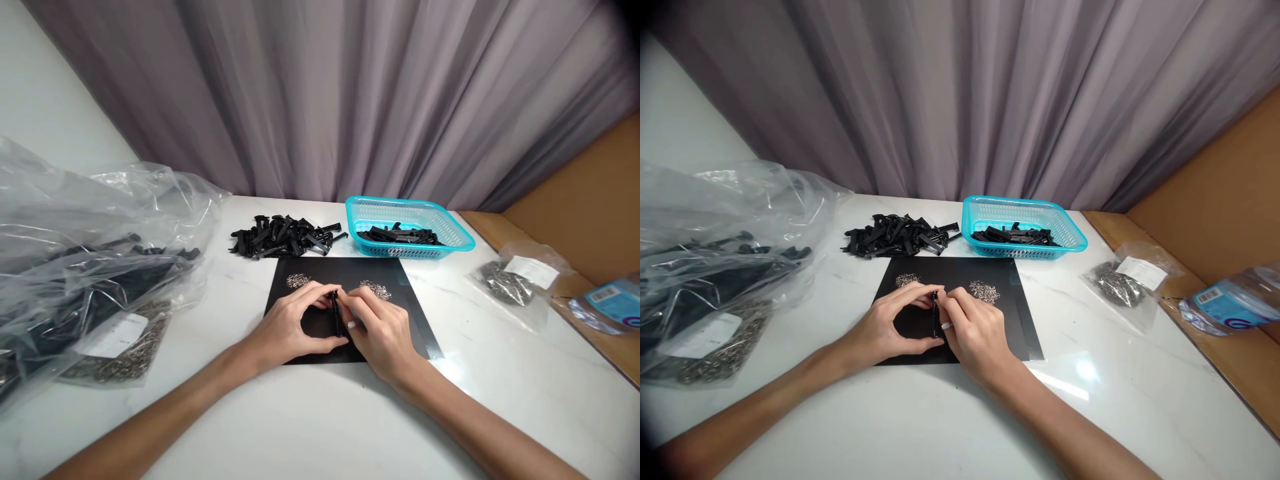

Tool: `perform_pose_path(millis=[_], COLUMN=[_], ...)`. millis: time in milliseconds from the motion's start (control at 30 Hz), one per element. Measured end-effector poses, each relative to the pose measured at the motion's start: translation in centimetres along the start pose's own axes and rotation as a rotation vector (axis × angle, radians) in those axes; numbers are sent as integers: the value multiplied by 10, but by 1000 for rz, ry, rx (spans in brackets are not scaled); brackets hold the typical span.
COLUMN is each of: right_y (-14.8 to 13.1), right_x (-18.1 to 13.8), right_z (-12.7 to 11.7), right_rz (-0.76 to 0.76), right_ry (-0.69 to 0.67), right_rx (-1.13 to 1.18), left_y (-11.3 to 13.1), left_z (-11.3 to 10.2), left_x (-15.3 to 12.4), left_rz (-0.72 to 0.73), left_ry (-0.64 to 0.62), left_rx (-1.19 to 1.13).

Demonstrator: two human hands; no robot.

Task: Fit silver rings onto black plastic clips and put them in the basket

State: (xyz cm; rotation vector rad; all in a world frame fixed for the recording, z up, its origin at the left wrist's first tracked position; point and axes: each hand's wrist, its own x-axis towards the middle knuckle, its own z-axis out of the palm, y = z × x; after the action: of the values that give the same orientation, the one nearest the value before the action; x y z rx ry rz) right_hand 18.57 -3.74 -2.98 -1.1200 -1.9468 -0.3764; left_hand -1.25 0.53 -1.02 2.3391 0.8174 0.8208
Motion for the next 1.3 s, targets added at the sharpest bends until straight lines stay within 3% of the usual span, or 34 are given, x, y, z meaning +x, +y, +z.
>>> perform_pose_path(millis=[400,500,700,800,1000,1300], right_y=[4,5,12,17,23,26], right_x=[-5,2,15,16,16,10], right_z=[5,-2,-14,-11,-6,-6], right_rz=[5,142,617,749,840,822], right_ry=[-115,-156,-232,-236,-244,-316], right_rx=[158,284,686,822,958,947], left_y=[2,-1,-4,-2,2,4], left_z=[-1,-1,-1,-1,0,-3], left_x=[-1,0,2,2,2,4], left_rz=[-28,-50,-85,-79,-78,-123], left_ry=[-29,-24,-47,-49,-60,-114], left_rx=[15,-16,-87,-104,-111,-86])
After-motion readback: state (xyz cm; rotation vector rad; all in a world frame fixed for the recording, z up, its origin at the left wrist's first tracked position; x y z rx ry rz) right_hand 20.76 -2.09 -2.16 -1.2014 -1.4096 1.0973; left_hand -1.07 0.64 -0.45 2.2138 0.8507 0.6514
